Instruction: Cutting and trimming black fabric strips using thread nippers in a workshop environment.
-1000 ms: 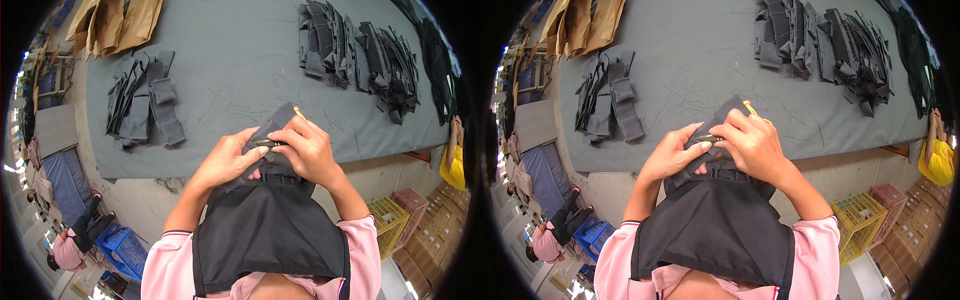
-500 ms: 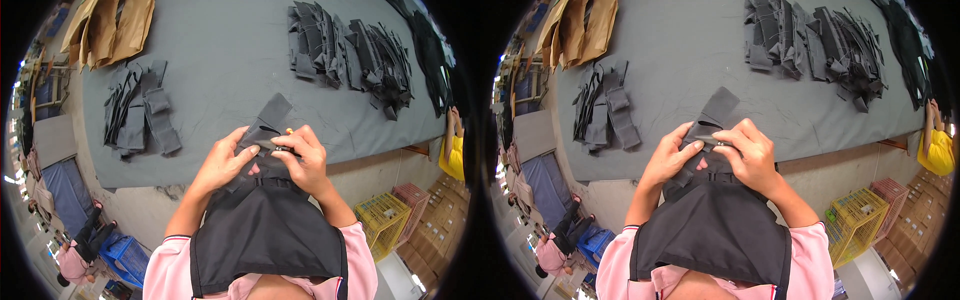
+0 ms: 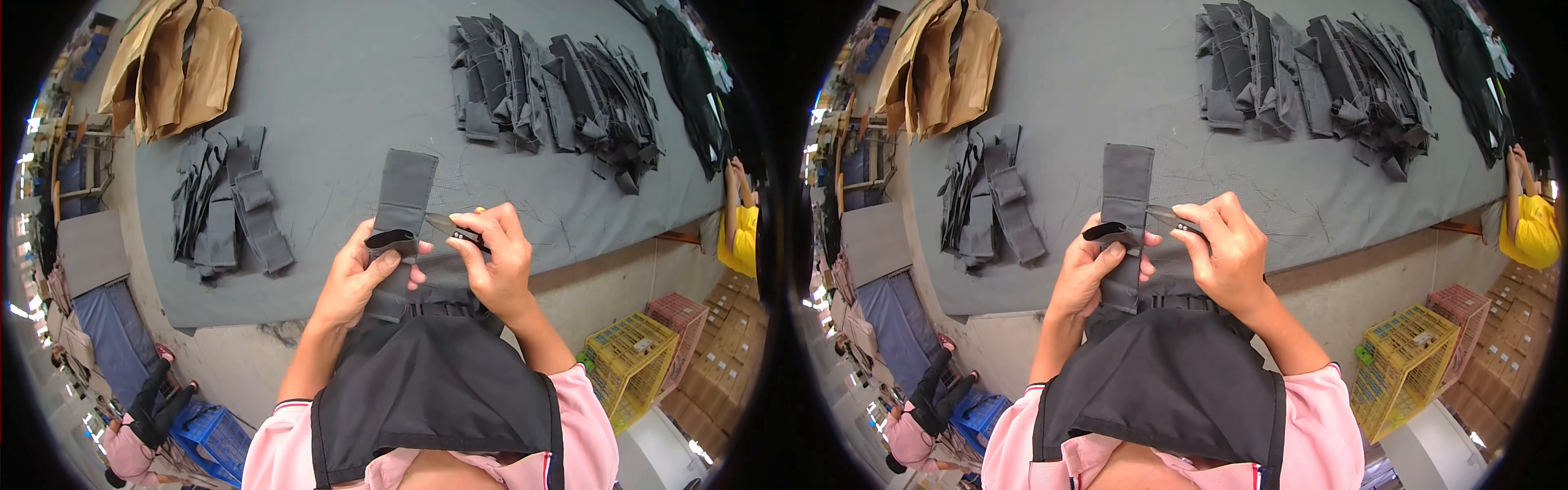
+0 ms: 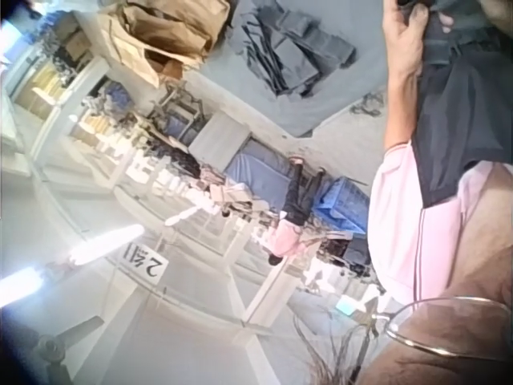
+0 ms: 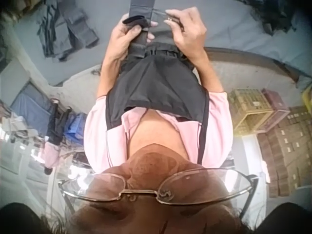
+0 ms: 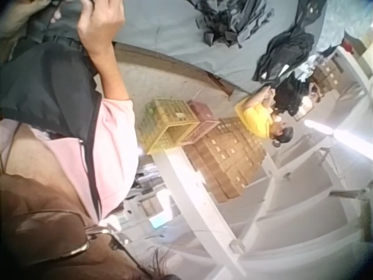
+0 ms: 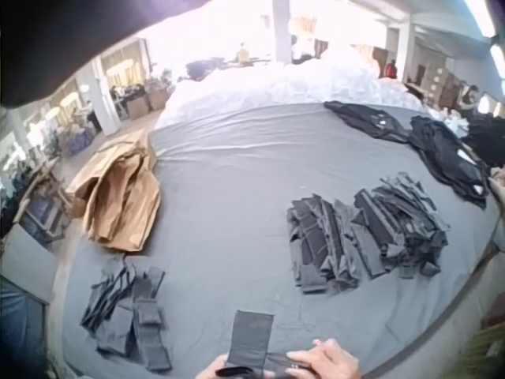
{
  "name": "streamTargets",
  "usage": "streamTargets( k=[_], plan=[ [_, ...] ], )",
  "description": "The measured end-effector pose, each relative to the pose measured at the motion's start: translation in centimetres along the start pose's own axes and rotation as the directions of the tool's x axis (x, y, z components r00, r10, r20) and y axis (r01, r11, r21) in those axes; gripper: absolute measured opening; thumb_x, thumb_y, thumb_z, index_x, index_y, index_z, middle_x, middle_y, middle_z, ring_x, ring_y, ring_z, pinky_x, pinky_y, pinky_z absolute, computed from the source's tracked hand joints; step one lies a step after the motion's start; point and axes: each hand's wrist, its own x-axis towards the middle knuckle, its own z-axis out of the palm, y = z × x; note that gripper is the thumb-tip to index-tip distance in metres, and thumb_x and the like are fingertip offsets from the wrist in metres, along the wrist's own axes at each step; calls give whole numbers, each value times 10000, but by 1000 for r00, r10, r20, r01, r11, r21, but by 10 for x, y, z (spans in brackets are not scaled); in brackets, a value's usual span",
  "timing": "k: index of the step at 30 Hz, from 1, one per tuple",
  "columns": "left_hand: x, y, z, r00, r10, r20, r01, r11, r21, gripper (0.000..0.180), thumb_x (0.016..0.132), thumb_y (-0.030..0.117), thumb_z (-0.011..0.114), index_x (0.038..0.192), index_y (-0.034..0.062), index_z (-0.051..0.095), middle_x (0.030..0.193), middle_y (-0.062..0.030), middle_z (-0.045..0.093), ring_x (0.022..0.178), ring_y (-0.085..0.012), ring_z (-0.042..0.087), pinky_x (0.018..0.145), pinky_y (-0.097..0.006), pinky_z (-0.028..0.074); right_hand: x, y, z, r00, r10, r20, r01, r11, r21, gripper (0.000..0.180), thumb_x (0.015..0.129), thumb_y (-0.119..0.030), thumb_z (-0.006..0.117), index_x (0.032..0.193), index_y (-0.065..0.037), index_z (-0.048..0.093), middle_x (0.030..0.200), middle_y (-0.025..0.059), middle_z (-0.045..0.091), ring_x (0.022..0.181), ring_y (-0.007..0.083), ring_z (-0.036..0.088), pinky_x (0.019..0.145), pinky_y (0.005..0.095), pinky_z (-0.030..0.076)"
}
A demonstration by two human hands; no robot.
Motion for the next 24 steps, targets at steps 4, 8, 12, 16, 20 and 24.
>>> streamTargets(
  k=[4, 8, 12, 16, 20, 24],
  plan=[
    [0, -3, -1, 999, -39, 16, 40, 995, -89, 342, 885, 187, 596, 1136, 21, 434, 1049, -195, 612, 771, -222, 645, 679, -337, 542, 1, -1, 2, 999, -45, -18, 44, 998, -53, 258, 675, -37, 720, 917, -68, 637, 737, 42, 500, 543, 172, 501, 482, 295, 400],
    [-1, -1, 2, 999, -36, 13, 37, 995, -91, 349, 880, 195, 603, 1137, 27, 436, 1044, -197, 611, 771, -228, 646, 672, -340, 545, 0, -4, 1, 999, 33, -1, -33, 999, -26, 249, 679, -42, 717, 912, -60, 632, 734, 49, 495, 544, 177, 506, 483, 297, 402],
    [0, -3, 3, 999, -37, 1, 37, 994, -101, 344, 880, 204, 605, 1131, 35, 442, 1044, -195, 610, 773, -230, 647, 675, -336, 547, -1, -3, 3, 998, 49, -27, -50, 998, -23, 245, 682, -44, 716, 913, -57, 633, 744, 48, 497, 541, 177, 508, 482, 293, 403],
    [0, -3, 4, 999, -36, 11, 37, 993, -111, 336, 884, 203, 600, 1134, 39, 447, 1047, -193, 608, 774, -229, 646, 672, -334, 550, -1, -4, 4, 995, 94, -29, -94, 996, 6, 248, 682, -44, 718, 915, -56, 634, 760, 45, 501, 544, 171, 507, 483, 292, 402],
    [-1, -2, 6, 999, -54, -1, 53, 991, -120, 332, 887, 201, 596, 1138, 39, 450, 1049, -192, 608, 775, -227, 646, 663, -335, 551, -2, -3, 6, 995, 93, -38, -93, 996, 7, 253, 676, -37, 720, 913, -55, 632, 768, 44, 503, 553, 170, 513, 487, 296, 408],
    [-2, -3, 6, 998, -66, 15, 68, 987, -147, 342, 884, 195, 599, 1148, 38, 449, 1039, -191, 613, 757, -224, 648, 654, -333, 553, -2, -2, 7, 998, 0, -59, -3, 998, -56, 252, 672, -23, 714, 907, -57, 627, 747, 49, 503, 561, 183, 523, 491, 302, 417]
  ],
)
